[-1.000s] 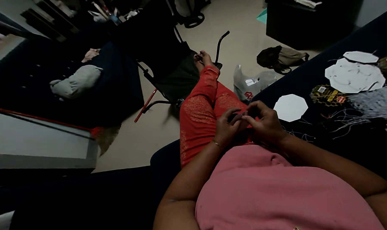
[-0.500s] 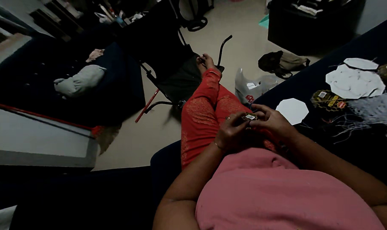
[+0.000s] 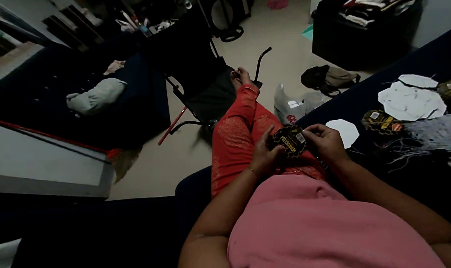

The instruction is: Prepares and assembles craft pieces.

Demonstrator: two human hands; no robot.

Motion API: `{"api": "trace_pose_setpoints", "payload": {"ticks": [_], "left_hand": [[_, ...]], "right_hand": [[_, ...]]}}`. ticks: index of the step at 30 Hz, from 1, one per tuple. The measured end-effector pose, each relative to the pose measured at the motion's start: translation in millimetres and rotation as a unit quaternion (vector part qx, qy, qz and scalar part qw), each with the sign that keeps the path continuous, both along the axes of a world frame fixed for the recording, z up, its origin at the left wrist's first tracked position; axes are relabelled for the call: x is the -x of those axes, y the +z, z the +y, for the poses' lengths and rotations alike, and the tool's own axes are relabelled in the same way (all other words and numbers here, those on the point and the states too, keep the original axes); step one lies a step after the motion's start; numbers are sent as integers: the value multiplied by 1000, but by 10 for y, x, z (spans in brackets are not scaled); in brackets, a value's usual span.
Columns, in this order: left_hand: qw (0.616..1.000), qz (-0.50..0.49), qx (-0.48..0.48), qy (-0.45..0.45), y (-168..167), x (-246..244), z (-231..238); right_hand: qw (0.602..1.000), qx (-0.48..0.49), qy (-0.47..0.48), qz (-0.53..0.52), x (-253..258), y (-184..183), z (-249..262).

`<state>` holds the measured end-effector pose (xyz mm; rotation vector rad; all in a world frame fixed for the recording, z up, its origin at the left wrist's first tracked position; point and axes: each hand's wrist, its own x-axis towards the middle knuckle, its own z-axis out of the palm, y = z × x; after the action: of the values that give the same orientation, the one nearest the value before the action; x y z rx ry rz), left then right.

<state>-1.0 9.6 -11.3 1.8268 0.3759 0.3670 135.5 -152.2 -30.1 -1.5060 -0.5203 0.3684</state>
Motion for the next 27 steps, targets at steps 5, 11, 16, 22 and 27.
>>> {"api": "trace_pose_setpoints", "payload": {"ticks": [5,11,16,22,27], "left_hand": [[999,2,-38,24,72,10,-30],[989,-23,-144,-9,31,5,-65],[978,-57,-201,-26,-9,5,-64],[968,-80,-237,-25,-15,2,-74],[966,-91,-242,-29,-28,1,-77]], "right_hand": [[984,14,-43,-170,1,23,-46],[936,23,-7,-350,170,46,29],[917,47,-5,-397,198,40,75],[914,70,-3,-400,215,48,85],[913,70,-1,-401,223,47,85]]}}
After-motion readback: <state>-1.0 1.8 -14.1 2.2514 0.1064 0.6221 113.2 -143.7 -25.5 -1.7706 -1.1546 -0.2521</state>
